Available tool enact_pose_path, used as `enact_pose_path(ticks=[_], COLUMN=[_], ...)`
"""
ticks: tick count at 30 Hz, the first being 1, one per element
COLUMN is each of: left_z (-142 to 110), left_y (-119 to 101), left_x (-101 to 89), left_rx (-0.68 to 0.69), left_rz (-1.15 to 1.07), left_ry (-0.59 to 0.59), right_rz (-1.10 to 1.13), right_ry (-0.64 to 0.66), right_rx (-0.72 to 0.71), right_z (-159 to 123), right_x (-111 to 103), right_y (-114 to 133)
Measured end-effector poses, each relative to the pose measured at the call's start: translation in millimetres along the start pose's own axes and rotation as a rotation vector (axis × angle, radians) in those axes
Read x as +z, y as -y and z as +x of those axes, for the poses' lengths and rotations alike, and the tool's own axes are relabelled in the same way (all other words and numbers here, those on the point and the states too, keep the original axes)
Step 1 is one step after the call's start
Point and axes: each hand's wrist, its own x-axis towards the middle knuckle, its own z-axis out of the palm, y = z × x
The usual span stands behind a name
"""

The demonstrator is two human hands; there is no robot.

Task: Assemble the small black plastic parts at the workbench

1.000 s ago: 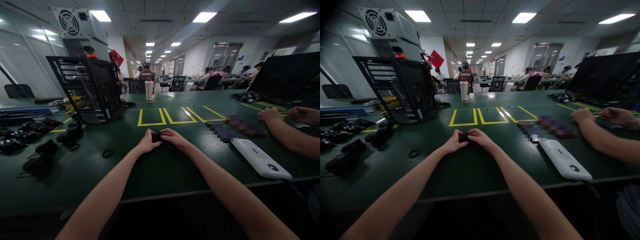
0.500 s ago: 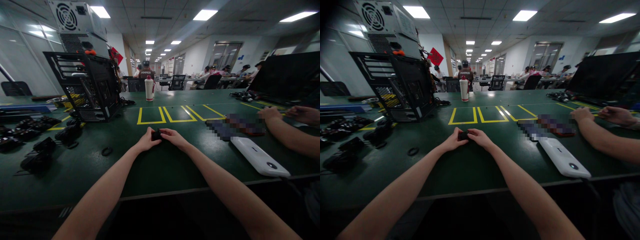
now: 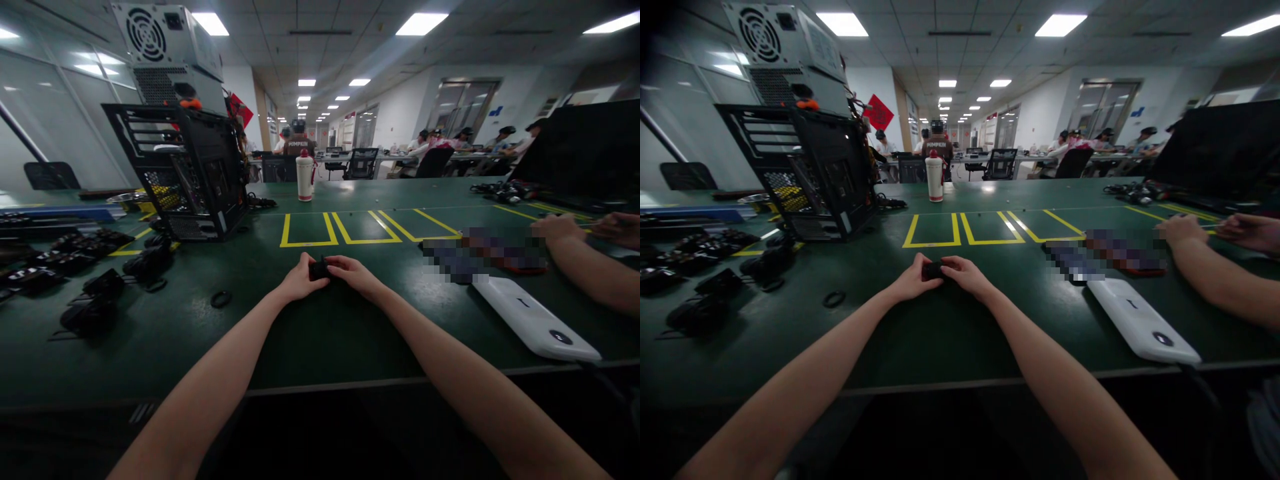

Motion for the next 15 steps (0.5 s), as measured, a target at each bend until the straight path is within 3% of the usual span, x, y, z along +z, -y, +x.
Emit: enact_pose_path(ticks=[15], left_z=[-1.2], left_y=[-1.2], left_x=[-0.4], left_rx=[0.051], left_rz=[0.036], left_ry=[-0.030], right_rz=[0.006], right_ry=[0.018], right_rx=[-0.025], right_z=[-3.4], right_x=[3.3], right_y=[6.1])
